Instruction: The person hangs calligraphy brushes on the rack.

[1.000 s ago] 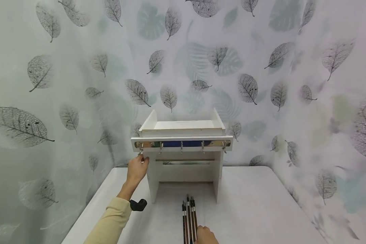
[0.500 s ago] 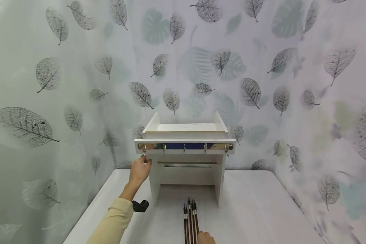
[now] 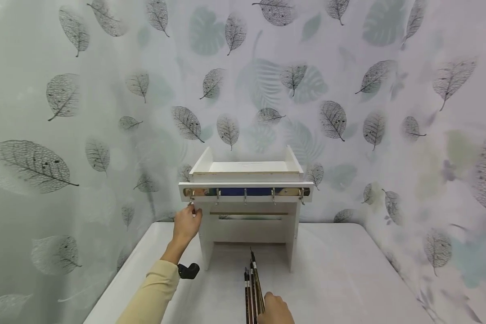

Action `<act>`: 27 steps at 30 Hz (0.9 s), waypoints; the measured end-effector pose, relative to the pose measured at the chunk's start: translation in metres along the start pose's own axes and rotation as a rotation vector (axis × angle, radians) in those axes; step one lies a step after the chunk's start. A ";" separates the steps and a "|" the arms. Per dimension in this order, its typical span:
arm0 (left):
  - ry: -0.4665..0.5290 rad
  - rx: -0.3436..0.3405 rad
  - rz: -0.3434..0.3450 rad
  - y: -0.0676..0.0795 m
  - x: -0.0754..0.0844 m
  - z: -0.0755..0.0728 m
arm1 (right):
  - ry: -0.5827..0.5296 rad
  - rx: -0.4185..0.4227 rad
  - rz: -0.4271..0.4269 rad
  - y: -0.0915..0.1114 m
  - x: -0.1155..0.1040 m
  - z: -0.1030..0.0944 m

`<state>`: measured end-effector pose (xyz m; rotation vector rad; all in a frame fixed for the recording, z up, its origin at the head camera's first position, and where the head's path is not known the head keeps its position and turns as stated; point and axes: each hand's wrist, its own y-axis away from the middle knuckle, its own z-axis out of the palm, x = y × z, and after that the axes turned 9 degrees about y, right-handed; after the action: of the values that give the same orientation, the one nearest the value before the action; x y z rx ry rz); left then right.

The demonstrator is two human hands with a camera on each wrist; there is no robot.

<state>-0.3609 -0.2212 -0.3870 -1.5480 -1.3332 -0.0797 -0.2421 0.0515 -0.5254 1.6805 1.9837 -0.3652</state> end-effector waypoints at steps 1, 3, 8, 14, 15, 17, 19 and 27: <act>0.000 0.004 0.003 0.000 0.000 -0.001 | -0.017 0.013 -0.029 0.003 -0.003 -0.007; 0.001 0.009 0.011 0.000 0.000 -0.002 | -0.043 0.052 -0.087 0.010 -0.010 -0.021; -0.004 0.007 0.016 0.000 0.000 -0.002 | -0.051 0.152 -0.162 0.026 -0.022 -0.051; -0.009 -0.014 -0.008 -0.001 0.000 0.000 | -0.057 0.255 -0.101 0.043 -0.028 -0.072; -0.013 -0.015 -0.010 -0.002 0.000 0.000 | -0.059 0.274 -0.087 0.046 -0.028 -0.075; -0.022 -0.015 -0.013 -0.002 0.001 0.000 | -0.060 0.323 -0.071 0.051 -0.027 -0.080; -0.027 -0.017 -0.019 -0.001 0.002 -0.001 | -0.051 0.371 -0.061 0.057 -0.026 -0.086; -0.042 -0.019 -0.014 -0.001 0.000 -0.002 | -0.024 0.464 -0.006 0.065 -0.016 -0.102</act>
<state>-0.3605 -0.2231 -0.3856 -1.5641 -1.3805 -0.0690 -0.1980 0.1036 -0.4239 1.9270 1.9898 -0.9000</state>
